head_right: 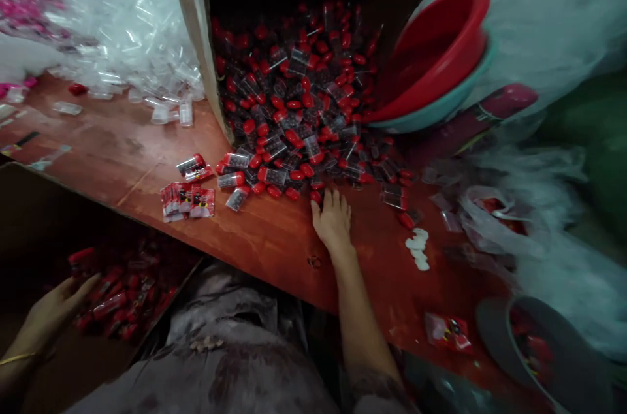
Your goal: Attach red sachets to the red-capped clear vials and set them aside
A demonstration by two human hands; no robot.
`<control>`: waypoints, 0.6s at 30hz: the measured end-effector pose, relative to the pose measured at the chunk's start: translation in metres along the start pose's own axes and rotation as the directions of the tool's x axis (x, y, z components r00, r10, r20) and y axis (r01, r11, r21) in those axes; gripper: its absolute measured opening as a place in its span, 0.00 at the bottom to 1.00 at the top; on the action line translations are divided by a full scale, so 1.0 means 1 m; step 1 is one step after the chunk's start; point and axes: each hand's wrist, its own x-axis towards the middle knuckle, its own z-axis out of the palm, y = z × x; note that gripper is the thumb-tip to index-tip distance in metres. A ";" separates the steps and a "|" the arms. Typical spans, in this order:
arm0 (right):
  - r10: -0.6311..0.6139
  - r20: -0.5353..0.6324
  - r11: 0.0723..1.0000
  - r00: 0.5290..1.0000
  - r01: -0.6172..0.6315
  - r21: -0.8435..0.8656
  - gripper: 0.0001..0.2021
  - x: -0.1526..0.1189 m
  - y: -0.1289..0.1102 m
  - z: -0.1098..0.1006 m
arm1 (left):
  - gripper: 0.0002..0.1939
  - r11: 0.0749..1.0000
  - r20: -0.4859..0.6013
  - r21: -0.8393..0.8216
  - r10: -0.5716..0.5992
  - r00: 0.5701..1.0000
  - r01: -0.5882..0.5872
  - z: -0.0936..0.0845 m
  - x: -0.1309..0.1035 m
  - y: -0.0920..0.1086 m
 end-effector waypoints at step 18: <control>-0.151 -0.186 0.967 0.971 0.184 0.178 0.21 -0.090 -0.052 0.022 | 0.12 0.479 0.055 0.314 0.853 0.520 -0.820 0.127 0.016 0.149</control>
